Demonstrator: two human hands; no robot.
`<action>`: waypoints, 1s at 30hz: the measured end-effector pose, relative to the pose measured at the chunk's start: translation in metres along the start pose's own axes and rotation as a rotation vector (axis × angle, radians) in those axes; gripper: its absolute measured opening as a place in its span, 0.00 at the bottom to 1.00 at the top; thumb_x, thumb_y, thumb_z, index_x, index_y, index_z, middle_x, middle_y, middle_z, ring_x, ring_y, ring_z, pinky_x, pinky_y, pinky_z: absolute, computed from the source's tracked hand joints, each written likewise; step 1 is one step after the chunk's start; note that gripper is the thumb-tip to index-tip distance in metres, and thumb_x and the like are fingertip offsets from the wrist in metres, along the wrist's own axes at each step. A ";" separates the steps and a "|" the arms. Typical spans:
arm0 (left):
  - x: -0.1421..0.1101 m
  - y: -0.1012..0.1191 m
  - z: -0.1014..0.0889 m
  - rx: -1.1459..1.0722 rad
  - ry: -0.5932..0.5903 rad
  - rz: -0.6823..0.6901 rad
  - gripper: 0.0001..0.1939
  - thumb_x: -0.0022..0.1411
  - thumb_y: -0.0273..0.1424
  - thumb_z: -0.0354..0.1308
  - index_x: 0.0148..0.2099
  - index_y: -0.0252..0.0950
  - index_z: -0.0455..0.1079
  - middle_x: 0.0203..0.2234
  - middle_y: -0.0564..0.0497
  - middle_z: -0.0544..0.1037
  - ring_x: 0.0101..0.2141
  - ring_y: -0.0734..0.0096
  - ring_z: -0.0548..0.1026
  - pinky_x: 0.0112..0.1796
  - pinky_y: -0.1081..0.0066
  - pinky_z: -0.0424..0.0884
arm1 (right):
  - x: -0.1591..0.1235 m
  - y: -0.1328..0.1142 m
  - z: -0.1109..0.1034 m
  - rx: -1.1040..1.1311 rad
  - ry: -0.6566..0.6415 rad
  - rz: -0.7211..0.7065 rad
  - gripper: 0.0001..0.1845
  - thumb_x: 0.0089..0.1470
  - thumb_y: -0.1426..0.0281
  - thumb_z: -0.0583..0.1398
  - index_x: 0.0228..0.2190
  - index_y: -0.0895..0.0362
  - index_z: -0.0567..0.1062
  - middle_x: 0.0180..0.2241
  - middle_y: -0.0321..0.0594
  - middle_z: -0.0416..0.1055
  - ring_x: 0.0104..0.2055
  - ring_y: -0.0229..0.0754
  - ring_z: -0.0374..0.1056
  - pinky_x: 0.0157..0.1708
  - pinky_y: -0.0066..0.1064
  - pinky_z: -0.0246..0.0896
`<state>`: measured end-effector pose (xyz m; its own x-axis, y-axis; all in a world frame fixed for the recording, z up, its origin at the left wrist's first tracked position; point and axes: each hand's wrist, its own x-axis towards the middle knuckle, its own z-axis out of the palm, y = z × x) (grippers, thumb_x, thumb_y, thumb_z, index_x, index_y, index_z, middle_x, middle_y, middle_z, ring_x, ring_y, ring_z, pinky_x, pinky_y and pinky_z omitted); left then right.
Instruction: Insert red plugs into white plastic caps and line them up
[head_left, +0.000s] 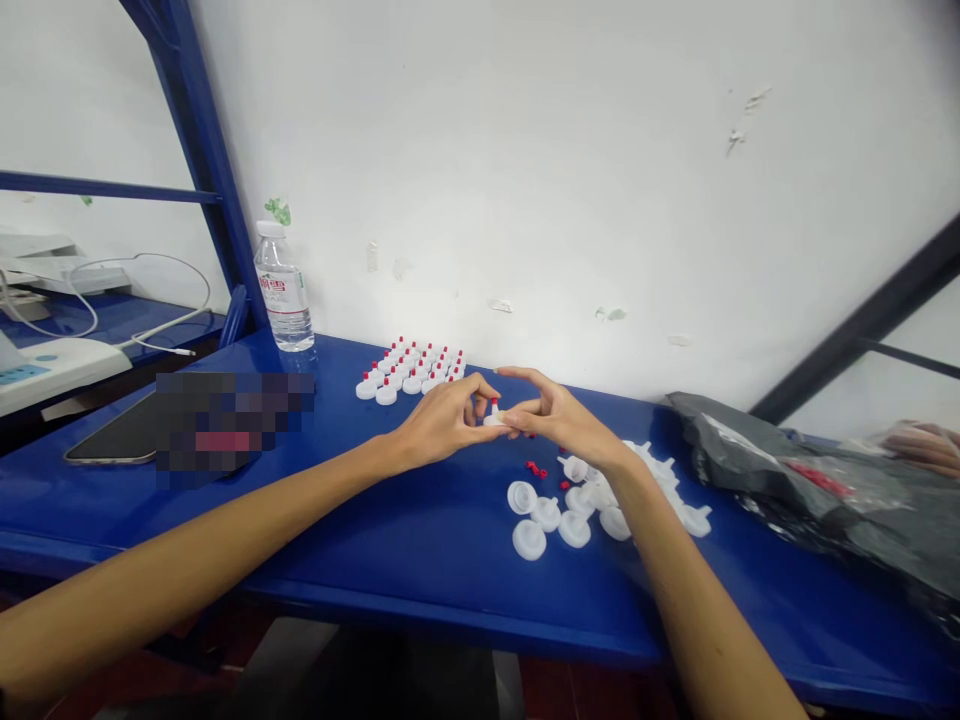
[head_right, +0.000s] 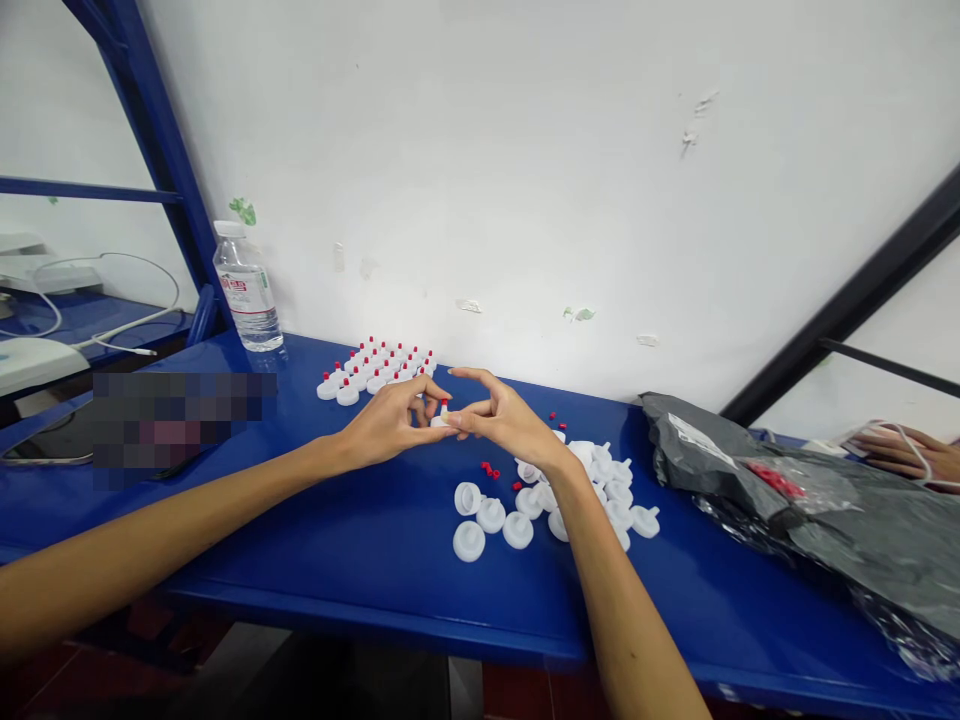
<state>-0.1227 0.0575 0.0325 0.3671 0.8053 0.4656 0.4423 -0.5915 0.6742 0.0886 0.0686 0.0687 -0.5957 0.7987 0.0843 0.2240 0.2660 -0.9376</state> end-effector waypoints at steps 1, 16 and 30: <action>0.000 0.000 0.000 0.004 -0.004 0.002 0.21 0.57 0.45 0.65 0.44 0.37 0.66 0.25 0.59 0.68 0.22 0.76 0.69 0.25 0.74 0.62 | 0.000 0.000 0.000 -0.001 -0.006 -0.002 0.40 0.53 0.61 0.67 0.62 0.53 0.60 0.32 0.38 0.79 0.33 0.41 0.73 0.36 0.33 0.65; 0.002 0.006 -0.002 0.006 -0.043 -0.005 0.13 0.64 0.39 0.59 0.46 0.38 0.72 0.43 0.49 0.78 0.27 0.75 0.75 0.29 0.73 0.67 | 0.008 0.016 0.005 -0.151 0.055 -0.035 0.37 0.49 0.64 0.69 0.58 0.52 0.64 0.40 0.42 0.80 0.38 0.43 0.75 0.39 0.34 0.66; 0.026 -0.016 -0.066 0.346 -0.091 -0.073 0.08 0.57 0.31 0.60 0.37 0.37 0.80 0.33 0.50 0.83 0.29 0.70 0.76 0.32 0.72 0.70 | 0.004 0.008 -0.003 -0.249 0.130 -0.018 0.22 0.59 0.58 0.60 0.52 0.52 0.71 0.39 0.42 0.80 0.33 0.40 0.74 0.35 0.33 0.68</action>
<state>-0.1744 0.0906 0.0722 0.3886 0.8483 0.3597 0.7152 -0.5239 0.4627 0.0908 0.0755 0.0625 -0.5009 0.8510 0.1578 0.4068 0.3924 -0.8249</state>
